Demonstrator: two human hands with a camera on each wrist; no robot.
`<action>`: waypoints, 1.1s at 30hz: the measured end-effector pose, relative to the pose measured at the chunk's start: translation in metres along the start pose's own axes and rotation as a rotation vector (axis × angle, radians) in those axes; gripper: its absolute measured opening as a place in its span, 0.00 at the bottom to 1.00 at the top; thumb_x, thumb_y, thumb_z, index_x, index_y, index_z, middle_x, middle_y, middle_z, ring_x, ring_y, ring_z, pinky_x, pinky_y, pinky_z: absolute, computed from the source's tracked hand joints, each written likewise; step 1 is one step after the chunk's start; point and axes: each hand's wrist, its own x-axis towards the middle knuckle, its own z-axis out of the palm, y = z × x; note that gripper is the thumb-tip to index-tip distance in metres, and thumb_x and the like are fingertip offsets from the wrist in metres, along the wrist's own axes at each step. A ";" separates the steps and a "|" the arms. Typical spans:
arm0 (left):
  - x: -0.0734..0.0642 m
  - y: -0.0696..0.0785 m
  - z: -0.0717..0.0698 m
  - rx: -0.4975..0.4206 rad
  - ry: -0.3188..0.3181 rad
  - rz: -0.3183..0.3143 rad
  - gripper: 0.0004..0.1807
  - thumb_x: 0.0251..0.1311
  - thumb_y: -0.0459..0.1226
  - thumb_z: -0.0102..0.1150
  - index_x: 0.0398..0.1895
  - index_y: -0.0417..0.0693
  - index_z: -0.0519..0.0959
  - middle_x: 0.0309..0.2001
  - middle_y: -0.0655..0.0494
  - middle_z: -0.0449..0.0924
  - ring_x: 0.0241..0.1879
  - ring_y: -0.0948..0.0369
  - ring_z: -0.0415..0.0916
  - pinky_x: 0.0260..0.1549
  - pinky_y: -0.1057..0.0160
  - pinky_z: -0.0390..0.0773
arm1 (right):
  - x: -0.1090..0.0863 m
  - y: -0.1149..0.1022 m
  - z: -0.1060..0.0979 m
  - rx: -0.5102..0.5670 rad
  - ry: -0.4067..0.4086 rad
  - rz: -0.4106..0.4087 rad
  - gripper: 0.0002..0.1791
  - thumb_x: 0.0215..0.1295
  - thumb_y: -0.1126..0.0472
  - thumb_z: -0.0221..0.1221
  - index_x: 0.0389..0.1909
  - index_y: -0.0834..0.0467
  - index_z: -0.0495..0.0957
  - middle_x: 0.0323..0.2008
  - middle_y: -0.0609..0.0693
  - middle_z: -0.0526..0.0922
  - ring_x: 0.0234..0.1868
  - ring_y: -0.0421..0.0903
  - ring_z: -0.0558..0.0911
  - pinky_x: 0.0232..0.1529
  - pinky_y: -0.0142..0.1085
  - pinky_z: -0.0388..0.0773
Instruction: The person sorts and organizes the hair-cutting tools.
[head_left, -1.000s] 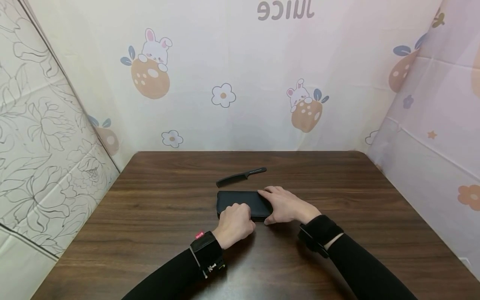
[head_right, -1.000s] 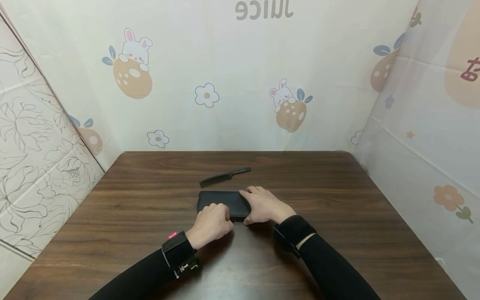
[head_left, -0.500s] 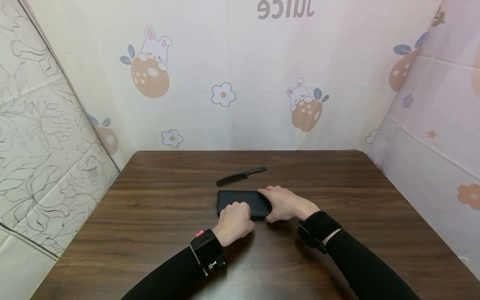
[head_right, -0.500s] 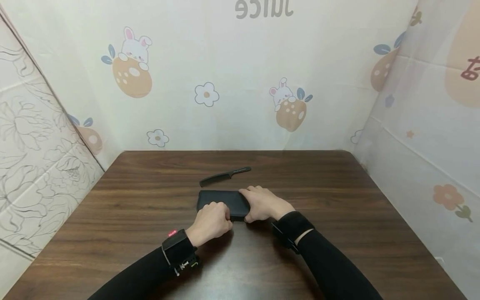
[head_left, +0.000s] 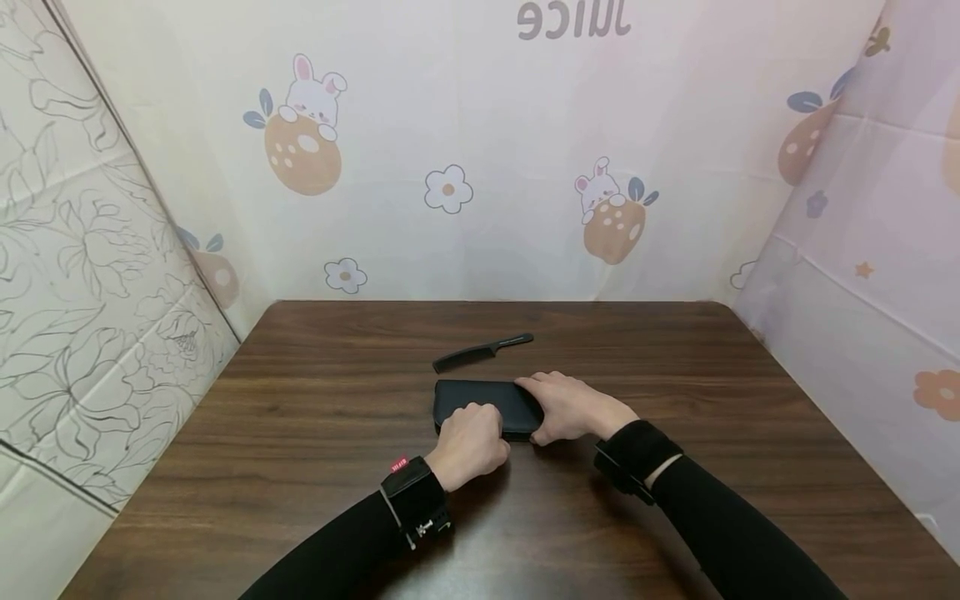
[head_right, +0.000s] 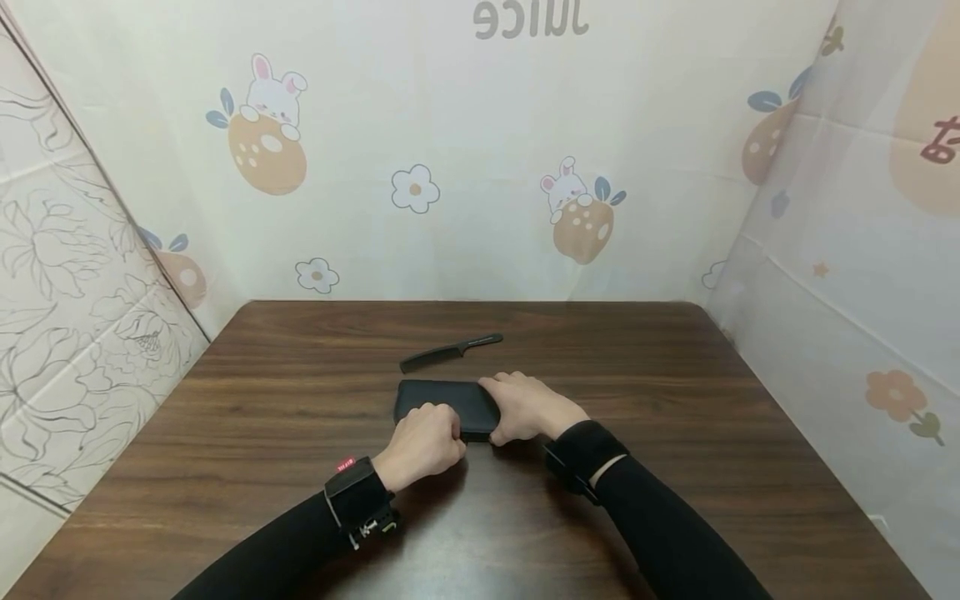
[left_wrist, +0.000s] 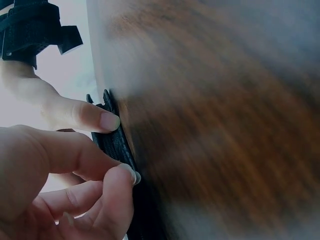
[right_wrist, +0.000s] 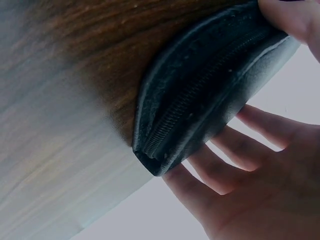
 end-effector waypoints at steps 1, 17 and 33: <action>0.000 0.000 0.000 -0.004 -0.001 0.002 0.19 0.59 0.34 0.63 0.11 0.52 0.71 0.11 0.61 0.61 0.13 0.61 0.64 0.14 0.65 0.62 | 0.000 0.000 0.000 -0.002 0.000 0.000 0.50 0.53 0.52 0.73 0.76 0.57 0.62 0.69 0.56 0.70 0.63 0.56 0.73 0.56 0.49 0.73; -0.006 -0.006 -0.002 -0.076 -0.010 0.015 0.20 0.60 0.31 0.62 0.12 0.51 0.70 0.11 0.60 0.61 0.11 0.62 0.62 0.14 0.66 0.59 | -0.002 0.002 -0.001 0.016 -0.020 -0.008 0.50 0.53 0.54 0.73 0.77 0.59 0.61 0.69 0.58 0.70 0.63 0.56 0.73 0.56 0.49 0.74; -0.007 -0.015 -0.006 -0.031 0.001 0.100 0.20 0.58 0.30 0.61 0.12 0.52 0.69 0.12 0.63 0.59 0.12 0.65 0.58 0.14 0.67 0.57 | -0.002 0.000 -0.003 0.021 -0.020 0.000 0.49 0.53 0.54 0.73 0.76 0.59 0.62 0.69 0.58 0.70 0.63 0.55 0.72 0.58 0.50 0.73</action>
